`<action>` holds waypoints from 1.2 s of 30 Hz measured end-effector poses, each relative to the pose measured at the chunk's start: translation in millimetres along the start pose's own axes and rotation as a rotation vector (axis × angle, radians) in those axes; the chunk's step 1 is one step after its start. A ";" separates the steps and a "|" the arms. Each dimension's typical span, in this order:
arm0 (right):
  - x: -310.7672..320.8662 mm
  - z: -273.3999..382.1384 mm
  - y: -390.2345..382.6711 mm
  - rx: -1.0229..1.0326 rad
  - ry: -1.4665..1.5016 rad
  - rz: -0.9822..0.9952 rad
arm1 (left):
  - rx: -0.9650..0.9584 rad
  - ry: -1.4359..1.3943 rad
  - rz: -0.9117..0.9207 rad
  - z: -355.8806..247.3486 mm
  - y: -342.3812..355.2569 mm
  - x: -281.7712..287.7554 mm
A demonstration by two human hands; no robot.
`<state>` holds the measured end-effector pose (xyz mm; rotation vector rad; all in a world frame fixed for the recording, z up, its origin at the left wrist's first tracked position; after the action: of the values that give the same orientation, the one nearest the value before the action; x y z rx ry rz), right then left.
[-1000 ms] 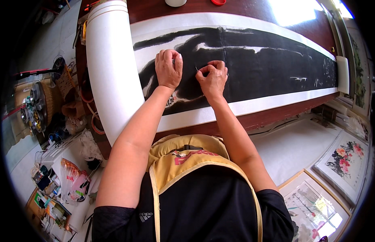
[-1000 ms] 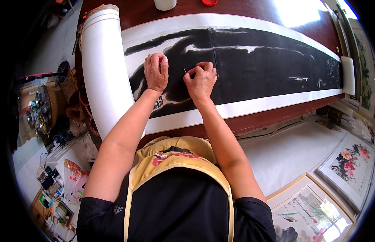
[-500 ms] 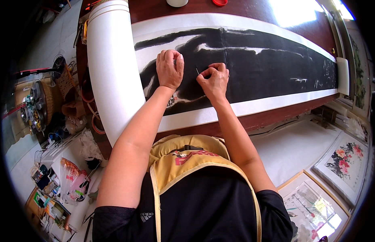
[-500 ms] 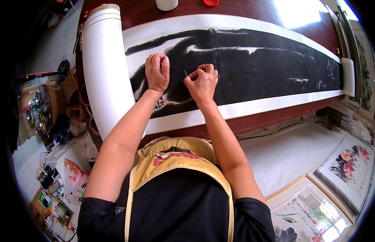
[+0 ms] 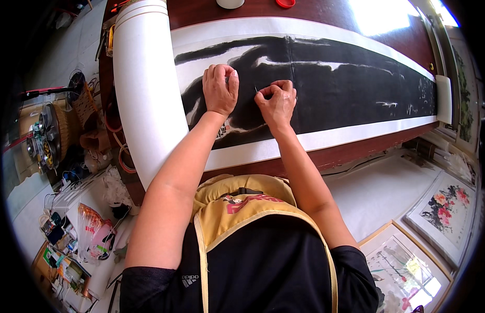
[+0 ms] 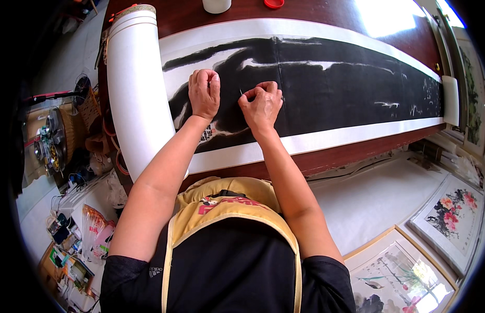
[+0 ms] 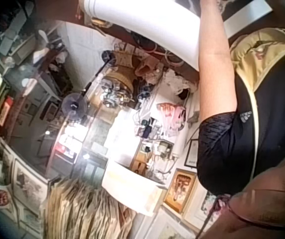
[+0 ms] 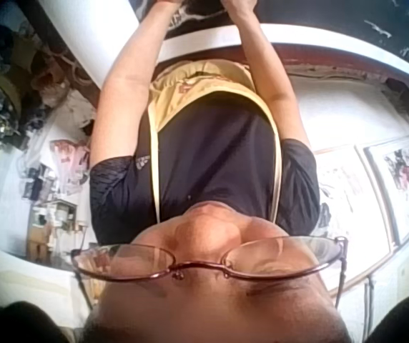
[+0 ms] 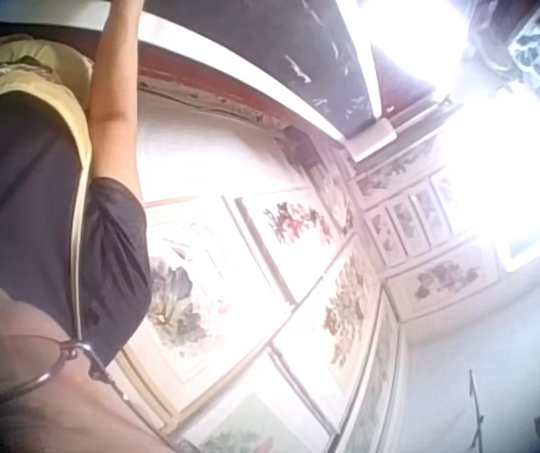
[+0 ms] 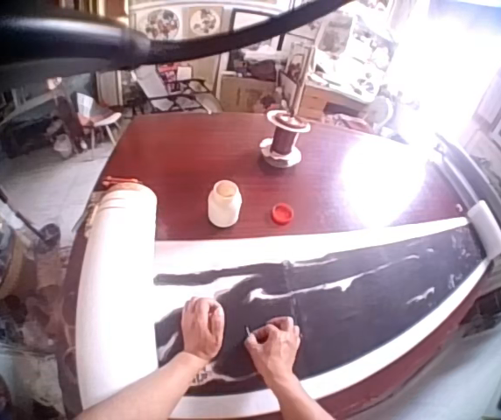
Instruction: The person stitches a long black paper scroll laid on a table using a needle and thread. They repeatedly dip the needle into a small container of liquid, likely glue, and pull the thread through the paper to join sections. The person smooths the paper with their hands between stitches.
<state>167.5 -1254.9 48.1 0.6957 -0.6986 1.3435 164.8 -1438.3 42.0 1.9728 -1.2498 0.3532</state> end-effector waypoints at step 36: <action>28.3 -52.9 5.9 -0.174 0.456 0.177 | -0.039 -0.015 0.281 -9.7 -9.9 -1.5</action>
<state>166.9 -1195.5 38.0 0.1767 -0.5055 1.5147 174.2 -1428.0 43.2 1.7716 -1.5362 0.4488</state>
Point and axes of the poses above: each hand's wrist, its own y-axis towards the middle knuckle, its own x-axis out of the back of the hand, z = x × y, the point moved 7 cm from there along y, towards the middle knuckle, and after that the axes turned 4 degrees about y, right-handed, at the moved point
